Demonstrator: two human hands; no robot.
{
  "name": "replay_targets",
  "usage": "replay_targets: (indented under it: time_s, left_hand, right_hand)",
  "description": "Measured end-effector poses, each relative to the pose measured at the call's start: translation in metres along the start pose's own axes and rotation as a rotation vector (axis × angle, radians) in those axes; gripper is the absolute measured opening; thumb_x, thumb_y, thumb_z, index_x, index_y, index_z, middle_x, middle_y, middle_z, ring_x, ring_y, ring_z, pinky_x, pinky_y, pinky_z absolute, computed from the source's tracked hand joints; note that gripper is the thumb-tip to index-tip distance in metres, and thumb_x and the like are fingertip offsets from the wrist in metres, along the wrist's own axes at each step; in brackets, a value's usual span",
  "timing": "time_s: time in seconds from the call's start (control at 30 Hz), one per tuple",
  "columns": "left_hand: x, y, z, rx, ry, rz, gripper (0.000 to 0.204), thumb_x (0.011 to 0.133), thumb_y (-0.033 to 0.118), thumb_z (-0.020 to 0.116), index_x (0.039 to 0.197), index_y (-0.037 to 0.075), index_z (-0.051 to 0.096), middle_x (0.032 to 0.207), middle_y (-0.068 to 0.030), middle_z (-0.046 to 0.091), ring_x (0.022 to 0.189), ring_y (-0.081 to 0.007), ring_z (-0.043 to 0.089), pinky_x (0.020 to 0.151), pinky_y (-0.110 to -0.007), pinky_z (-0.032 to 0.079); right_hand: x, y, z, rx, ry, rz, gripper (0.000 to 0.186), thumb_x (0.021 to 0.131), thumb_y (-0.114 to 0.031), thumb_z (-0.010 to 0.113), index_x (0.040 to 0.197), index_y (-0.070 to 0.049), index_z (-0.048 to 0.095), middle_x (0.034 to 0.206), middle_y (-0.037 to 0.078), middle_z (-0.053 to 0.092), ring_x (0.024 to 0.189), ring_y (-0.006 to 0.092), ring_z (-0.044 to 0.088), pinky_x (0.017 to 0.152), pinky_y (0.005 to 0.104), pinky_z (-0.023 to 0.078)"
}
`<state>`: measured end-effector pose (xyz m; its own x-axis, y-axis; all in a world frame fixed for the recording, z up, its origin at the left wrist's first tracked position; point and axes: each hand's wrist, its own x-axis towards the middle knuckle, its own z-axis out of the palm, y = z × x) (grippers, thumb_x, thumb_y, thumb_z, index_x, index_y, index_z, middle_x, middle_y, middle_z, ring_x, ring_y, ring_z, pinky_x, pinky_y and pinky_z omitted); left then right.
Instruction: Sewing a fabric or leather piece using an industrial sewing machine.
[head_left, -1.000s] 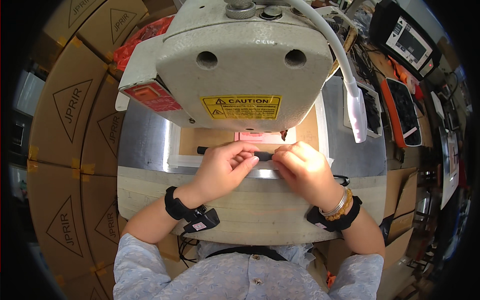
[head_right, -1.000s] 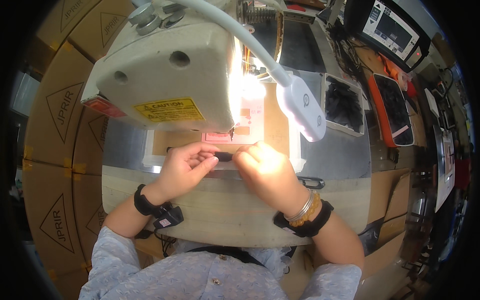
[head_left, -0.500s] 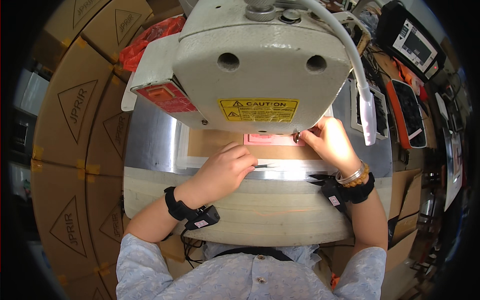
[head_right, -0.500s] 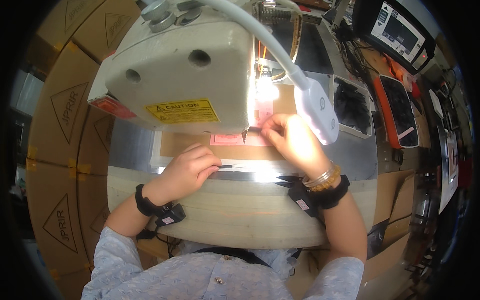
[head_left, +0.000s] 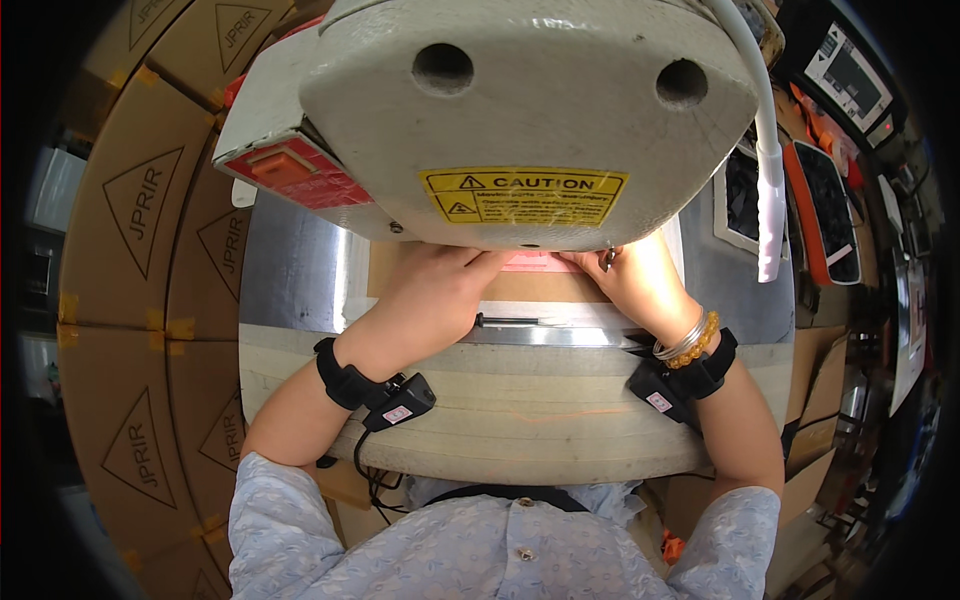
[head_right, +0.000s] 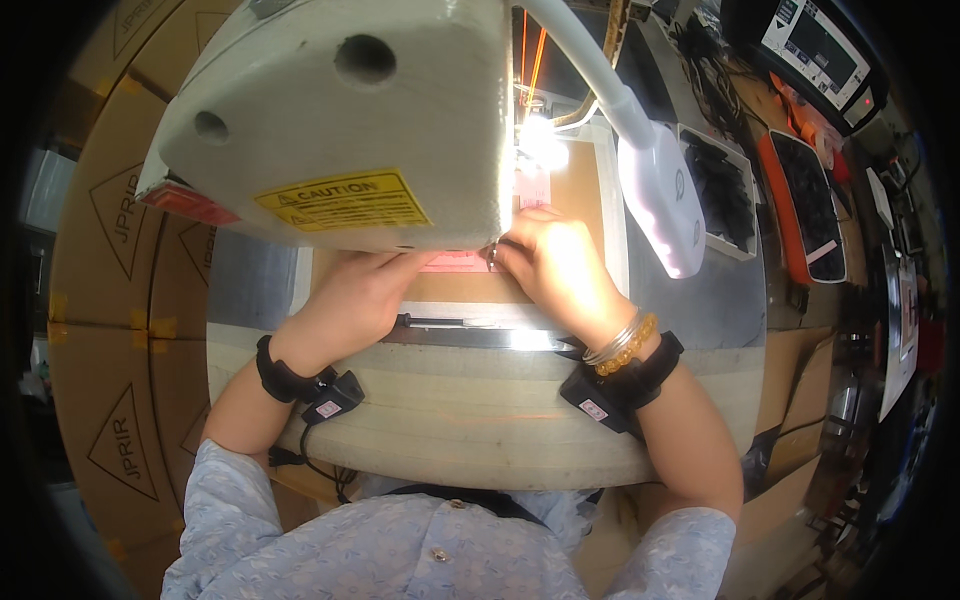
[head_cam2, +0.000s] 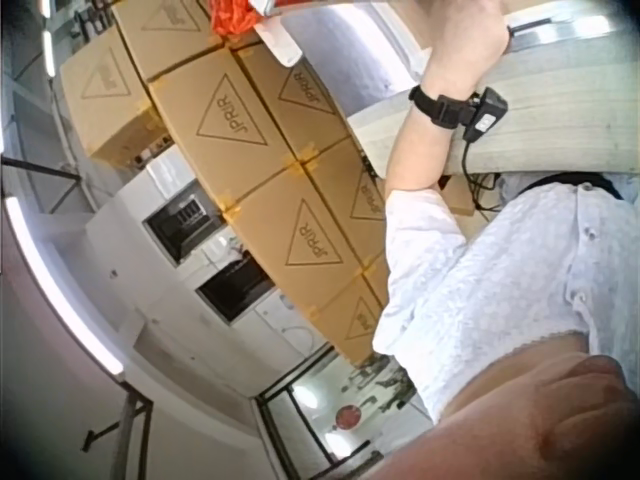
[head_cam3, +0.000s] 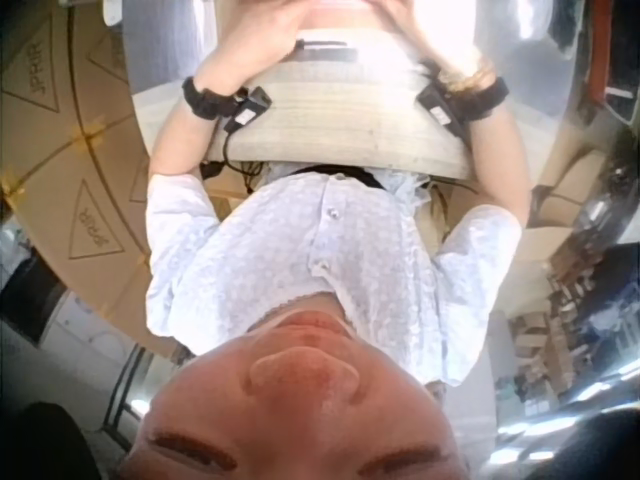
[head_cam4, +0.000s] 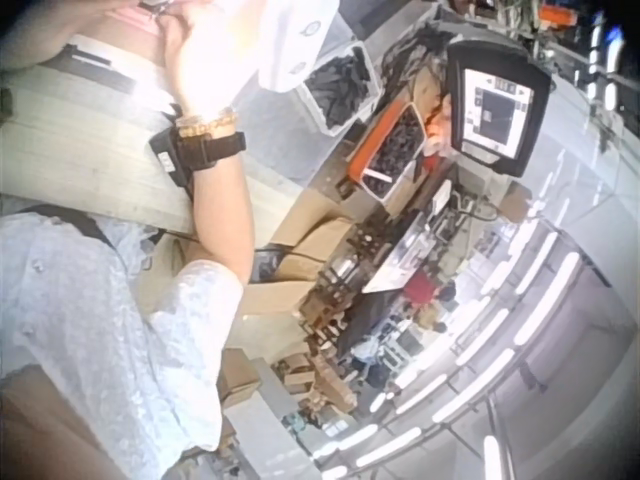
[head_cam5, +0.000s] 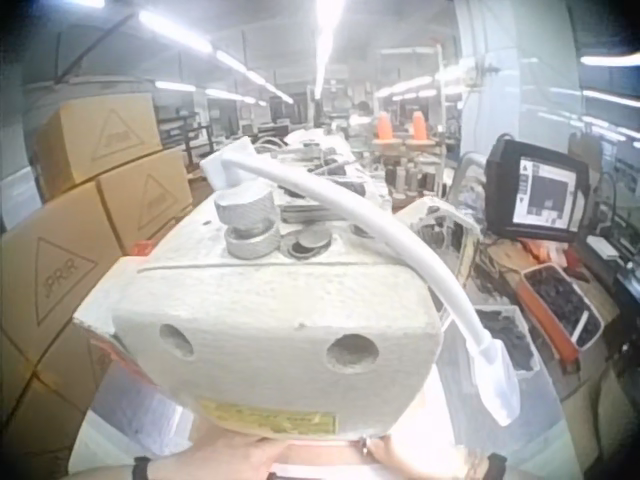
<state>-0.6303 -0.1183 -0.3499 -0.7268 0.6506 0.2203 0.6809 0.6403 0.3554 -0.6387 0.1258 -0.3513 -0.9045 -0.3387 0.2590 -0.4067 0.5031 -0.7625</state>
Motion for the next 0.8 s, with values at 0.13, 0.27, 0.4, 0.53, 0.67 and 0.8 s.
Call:
replay_targets:
  time_s: [0.13,0.27,0.4,0.53,0.67,0.8]
  left_hand:
    - [0.001,0.001,0.008,0.010,0.052,0.004,0.049,0.078,-0.003,0.055,0.126,0.006,0.059,0.117,-0.0151,0.061,0.107,-0.0339,0.057,0.092,-0.043,0.045]
    - [0.001,0.002,0.012,0.071,0.093,0.019,0.046,0.078,-0.002,0.055,0.123,0.006,0.062,0.115,-0.0139,0.062,0.104,-0.0333,0.058,0.089,-0.042,0.046]
    - [0.002,0.001,0.011,0.114,0.074,0.046,0.044,0.077,-0.001,0.055,0.119,0.006,0.064,0.112,-0.0128,0.062,0.101,-0.0317,0.058,0.088,-0.041,0.047]
    - [0.004,0.005,0.010,0.102,0.052,0.026,0.048,0.076,-0.007,0.052,0.121,0.007,0.064,0.114,-0.0156,0.061,0.105,-0.0345,0.057,0.089,-0.043,0.046]
    - [0.006,0.008,0.008,0.082,0.021,0.007,0.048,0.078,-0.008,0.053,0.122,0.007,0.063,0.114,-0.0167,0.061,0.107,-0.0357,0.057,0.091,-0.043,0.045]
    - [0.008,0.012,0.006,0.089,-0.029,-0.013,0.045,0.080,-0.002,0.057,0.124,0.006,0.061,0.113,-0.0163,0.061,0.107,-0.0347,0.056,0.091,-0.041,0.045]
  right_hand:
    - [0.002,0.001,0.002,-0.052,0.058,-0.109,0.021,0.076,0.002,0.068,0.095,-0.005,0.069,0.084,0.015,0.065,0.083,0.0331,0.063,0.076,0.0380,0.052]
    - [0.002,0.002,0.004,-0.024,0.065,-0.069,0.022,0.075,0.002,0.068,0.095,-0.005,0.069,0.084,0.015,0.063,0.082,0.0341,0.062,0.074,0.0383,0.052]
    - [0.000,0.004,0.006,-0.038,0.071,-0.071,0.020,0.074,0.003,0.068,0.094,-0.004,0.069,0.087,0.015,0.062,0.081,0.0346,0.061,0.074,0.0390,0.052]
    - [-0.001,0.007,0.009,-0.022,0.100,-0.089,0.020,0.074,0.004,0.068,0.093,-0.004,0.068,0.088,0.015,0.062,0.081,0.0346,0.061,0.074,0.0392,0.052]
    - [0.000,0.008,0.011,-0.041,0.109,-0.113,0.021,0.074,0.004,0.068,0.093,-0.004,0.068,0.088,0.016,0.062,0.082,0.0344,0.061,0.074,0.0393,0.052]
    - [0.000,0.007,0.011,-0.070,0.118,-0.117,0.019,0.074,0.003,0.068,0.092,-0.002,0.069,0.087,0.016,0.062,0.080,0.0344,0.061,0.074,0.0393,0.052]
